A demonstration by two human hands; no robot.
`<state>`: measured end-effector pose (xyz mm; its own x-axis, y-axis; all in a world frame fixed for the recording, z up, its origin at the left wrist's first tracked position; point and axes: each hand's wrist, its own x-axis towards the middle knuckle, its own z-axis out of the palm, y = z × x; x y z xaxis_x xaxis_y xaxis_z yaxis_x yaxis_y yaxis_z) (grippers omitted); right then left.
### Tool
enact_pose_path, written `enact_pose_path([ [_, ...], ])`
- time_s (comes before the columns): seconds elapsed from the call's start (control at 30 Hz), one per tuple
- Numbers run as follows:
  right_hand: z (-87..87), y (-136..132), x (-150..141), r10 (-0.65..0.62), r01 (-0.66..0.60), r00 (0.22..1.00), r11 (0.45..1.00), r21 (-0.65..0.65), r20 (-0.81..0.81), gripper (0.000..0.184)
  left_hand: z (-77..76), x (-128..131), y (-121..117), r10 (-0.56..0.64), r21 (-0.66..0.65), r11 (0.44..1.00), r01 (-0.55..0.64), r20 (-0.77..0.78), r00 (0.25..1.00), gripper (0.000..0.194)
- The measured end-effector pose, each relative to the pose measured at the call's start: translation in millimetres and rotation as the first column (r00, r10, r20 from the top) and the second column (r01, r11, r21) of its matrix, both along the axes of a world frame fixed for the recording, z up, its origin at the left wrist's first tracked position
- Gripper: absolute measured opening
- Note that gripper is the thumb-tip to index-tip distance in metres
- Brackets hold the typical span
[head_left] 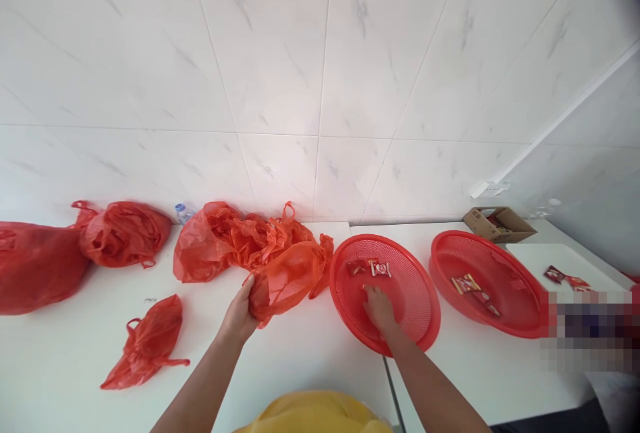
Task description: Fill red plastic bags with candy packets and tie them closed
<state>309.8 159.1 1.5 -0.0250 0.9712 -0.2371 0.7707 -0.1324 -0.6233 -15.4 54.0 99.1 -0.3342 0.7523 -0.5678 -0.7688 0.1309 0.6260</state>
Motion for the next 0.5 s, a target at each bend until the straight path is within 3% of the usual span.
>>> enact_pose_path([
  [0.27,-21.3,13.2,2.6,0.065,-0.061,0.987,0.998,-0.035,0.145,0.021,-12.8,-1.8,-4.2,0.033,-0.059,0.998,-0.032,0.014,0.999,0.014],
  [0.5,-21.2,23.9,7.3,0.024,-0.015,0.987,0.998,-0.058,0.156,0.013,-11.6,3.9,-2.4,0.060,-0.085,0.995,-0.056,0.036,0.998,0.014],
])
